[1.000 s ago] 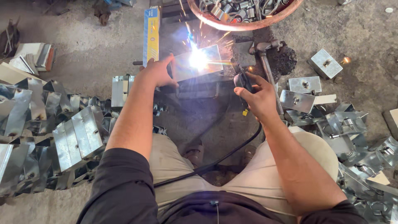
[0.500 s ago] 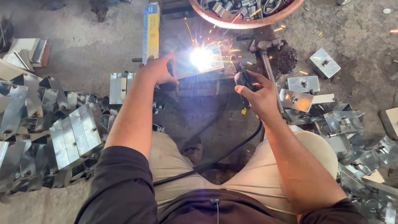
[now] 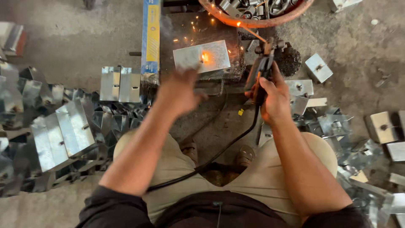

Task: The person sits on the floor and repeatedly picks up metal plates and eye bolts, places them on a work surface, and welds them together using a handheld welding torch. Finished units are tossed aside, and the process continues with new parts.

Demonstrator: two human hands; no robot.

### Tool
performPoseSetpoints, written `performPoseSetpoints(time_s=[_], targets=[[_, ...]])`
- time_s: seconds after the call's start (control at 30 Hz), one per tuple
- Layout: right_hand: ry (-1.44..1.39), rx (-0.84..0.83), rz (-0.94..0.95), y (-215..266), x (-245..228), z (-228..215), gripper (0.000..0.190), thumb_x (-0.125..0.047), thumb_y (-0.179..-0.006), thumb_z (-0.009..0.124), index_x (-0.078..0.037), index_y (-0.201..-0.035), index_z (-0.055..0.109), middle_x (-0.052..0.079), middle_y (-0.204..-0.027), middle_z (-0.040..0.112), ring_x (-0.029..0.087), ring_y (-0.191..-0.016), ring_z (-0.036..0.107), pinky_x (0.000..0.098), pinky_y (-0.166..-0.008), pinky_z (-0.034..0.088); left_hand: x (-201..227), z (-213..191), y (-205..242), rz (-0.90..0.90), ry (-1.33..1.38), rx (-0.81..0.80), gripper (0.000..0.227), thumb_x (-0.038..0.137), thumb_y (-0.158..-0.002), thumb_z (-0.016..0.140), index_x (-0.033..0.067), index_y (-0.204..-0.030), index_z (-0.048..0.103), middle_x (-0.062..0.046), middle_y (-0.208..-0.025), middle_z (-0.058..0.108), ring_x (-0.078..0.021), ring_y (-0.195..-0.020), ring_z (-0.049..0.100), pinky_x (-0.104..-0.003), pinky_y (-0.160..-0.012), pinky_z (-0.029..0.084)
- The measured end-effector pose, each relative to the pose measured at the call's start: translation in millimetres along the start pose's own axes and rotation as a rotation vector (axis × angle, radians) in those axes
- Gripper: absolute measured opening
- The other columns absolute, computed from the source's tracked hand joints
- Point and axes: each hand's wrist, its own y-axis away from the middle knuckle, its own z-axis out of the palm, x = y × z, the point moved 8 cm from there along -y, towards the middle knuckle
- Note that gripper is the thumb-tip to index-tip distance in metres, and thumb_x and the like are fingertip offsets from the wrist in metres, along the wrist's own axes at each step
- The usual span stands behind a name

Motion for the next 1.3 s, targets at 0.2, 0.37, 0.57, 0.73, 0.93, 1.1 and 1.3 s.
performPoseSetpoints(time_s=[0.2, 0.37, 0.57, 0.73, 0.93, 1.1, 1.3], targets=[[0.489, -0.108, -0.160, 43, -46, 58, 0.063, -0.001, -0.090, 0.066, -0.011, -0.150, 0.047, 0.014, -0.130, 0.059, 0.020, -0.096, 0.071, 0.0372, -0.073, 0.064, 48, 138, 45, 0.199, 0.157, -0.522, 0.100, 0.057, -0.080, 0.079, 0.0196, -0.159, 0.030, -0.016, -0.146, 0.054, -0.0367, -0.131, 0.053, -0.049, -0.103, 0.048], [1.297, -0.296, -0.601, 101, -31, 152, 0.041, -0.002, -0.086, 0.075, -0.007, -0.127, 0.072, 0.019, -0.140, 0.055, 0.025, -0.100, 0.071, 0.0362, -0.082, 0.062, 59, 202, 31, 0.404, 0.321, -0.498, 0.080, 0.047, -0.081, 0.081, 0.0118, -0.145, 0.047, -0.013, -0.136, 0.062, -0.0326, -0.123, 0.060, -0.047, -0.098, 0.052], [1.472, -0.319, -0.545, 113, 16, 195, 0.034, -0.004, -0.091, 0.069, -0.004, -0.125, 0.071, 0.017, -0.141, 0.058, 0.036, -0.107, 0.071, 0.0406, -0.084, 0.059, 66, 191, 1, 0.646, 0.949, 0.015, 0.033, 0.021, -0.083, 0.075, 0.0117, -0.114, 0.068, -0.013, -0.118, 0.071, -0.0298, -0.110, 0.068, -0.043, -0.090, 0.054], [1.575, -0.316, -0.558, 104, 24, 203, 0.038, -0.003, -0.089, 0.067, -0.002, -0.128, 0.068, 0.019, -0.141, 0.056, 0.038, -0.108, 0.070, 0.0411, -0.085, 0.059, 63, 197, -15, 0.578, 0.838, -0.061, 0.036, 0.024, -0.083, 0.075, 0.0120, -0.116, 0.068, -0.013, -0.120, 0.071, -0.0300, -0.111, 0.067, -0.043, -0.091, 0.054], [1.615, -0.291, -0.499, 99, 29, 205, 0.040, -0.005, -0.089, 0.067, -0.003, -0.129, 0.067, 0.019, -0.143, 0.054, 0.035, -0.101, 0.070, 0.0407, -0.082, 0.059, 65, 194, -16, 0.521, 0.742, -0.185, 0.040, 0.028, -0.082, 0.075, 0.0124, -0.119, 0.067, -0.013, -0.122, 0.070, -0.0302, -0.112, 0.067, -0.043, -0.092, 0.054], [1.629, -0.299, -0.541, 99, 29, 210, 0.040, -0.005, -0.089, 0.069, -0.003, -0.129, 0.068, 0.018, -0.143, 0.055, 0.035, -0.099, 0.070, 0.0404, -0.082, 0.059, 71, 190, -14, 0.490, 0.668, -0.256, 0.044, 0.031, -0.082, 0.075, 0.0127, -0.121, 0.066, -0.013, -0.123, 0.070, -0.0303, -0.114, 0.067, -0.044, -0.093, 0.054], [1.664, -0.303, -0.596, 103, 25, 215, 0.039, -0.007, -0.091, 0.069, -0.002, -0.129, 0.067, 0.018, -0.142, 0.055, 0.038, -0.115, 0.067, 0.0405, -0.088, 0.059, 64, 186, -9, 0.454, 0.562, -0.345, 0.048, 0.034, -0.082, 0.075, 0.0131, -0.124, 0.066, -0.012, -0.125, 0.070, -0.0305, -0.115, 0.066, -0.044, -0.093, 0.054]])
